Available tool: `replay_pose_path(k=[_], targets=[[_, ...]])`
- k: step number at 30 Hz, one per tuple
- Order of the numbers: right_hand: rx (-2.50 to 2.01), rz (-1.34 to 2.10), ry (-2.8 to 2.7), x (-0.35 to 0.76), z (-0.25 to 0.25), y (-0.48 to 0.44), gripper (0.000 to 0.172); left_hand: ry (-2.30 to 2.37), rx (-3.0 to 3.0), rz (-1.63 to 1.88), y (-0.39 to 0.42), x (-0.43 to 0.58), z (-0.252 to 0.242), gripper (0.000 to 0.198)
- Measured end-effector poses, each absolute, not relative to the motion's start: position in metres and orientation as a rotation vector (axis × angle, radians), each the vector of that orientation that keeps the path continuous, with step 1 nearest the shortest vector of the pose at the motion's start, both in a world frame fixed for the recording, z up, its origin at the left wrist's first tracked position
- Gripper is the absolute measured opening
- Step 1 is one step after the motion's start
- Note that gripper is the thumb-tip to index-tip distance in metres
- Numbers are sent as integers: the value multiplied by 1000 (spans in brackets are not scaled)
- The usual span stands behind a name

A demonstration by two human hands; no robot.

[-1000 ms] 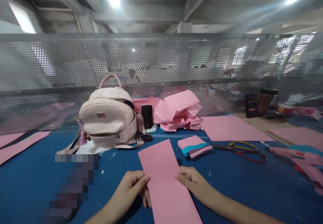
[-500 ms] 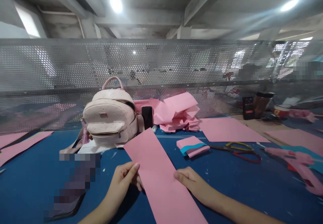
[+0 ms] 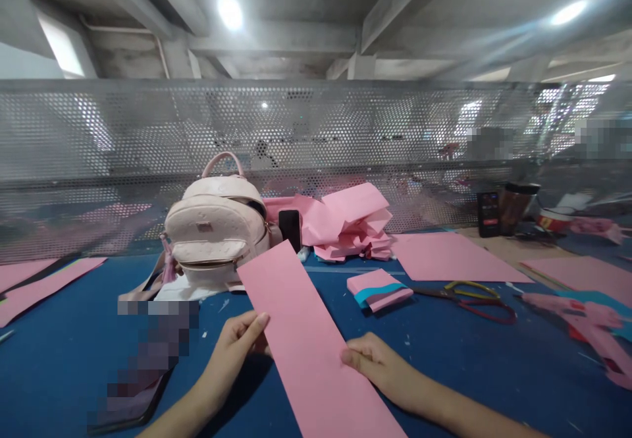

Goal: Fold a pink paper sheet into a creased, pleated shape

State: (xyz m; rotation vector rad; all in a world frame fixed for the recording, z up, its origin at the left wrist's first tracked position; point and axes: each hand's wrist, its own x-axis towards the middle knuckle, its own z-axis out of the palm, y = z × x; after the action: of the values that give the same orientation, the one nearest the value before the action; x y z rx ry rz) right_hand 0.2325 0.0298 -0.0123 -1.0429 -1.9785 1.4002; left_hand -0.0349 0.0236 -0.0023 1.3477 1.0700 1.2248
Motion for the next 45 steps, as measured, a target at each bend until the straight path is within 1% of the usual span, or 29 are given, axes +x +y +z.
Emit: replay_pose_path(k=[6, 13, 19, 24, 29, 33, 39, 45], targets=[[-1045, 1381, -1946, 232, -12, 30, 64, 1124, 1406, 1085, 12, -26, -14, 63], [-1043, 1372, -1981, 232, -14, 28, 66, 1250, 1294, 1242, 20, -34, -1, 63], [-1049, 1486, -1940, 230, -18, 27, 70, 1193, 1233, 1249, 23, -34, 2, 63], [-1036, 1453, -1932, 231, -14, 29, 67, 1172, 1196, 1264, 26, -35, -1, 64], [-993, 1602, -1903, 231, -22, 28, 65, 1169, 1155, 1292, 29, -39, 3, 62], [-1026, 1592, -1867, 232, -24, 27, 66, 1150, 1119, 1273, 28, -37, 4, 58], [-1018, 1611, -1879, 232, -21, 28, 74, 1137, 1057, 1313, 32, -39, 3, 58], [-1034, 1603, -1899, 232, -24, 28, 76, 1099, 1035, 1277, 29, -38, 3, 53]])
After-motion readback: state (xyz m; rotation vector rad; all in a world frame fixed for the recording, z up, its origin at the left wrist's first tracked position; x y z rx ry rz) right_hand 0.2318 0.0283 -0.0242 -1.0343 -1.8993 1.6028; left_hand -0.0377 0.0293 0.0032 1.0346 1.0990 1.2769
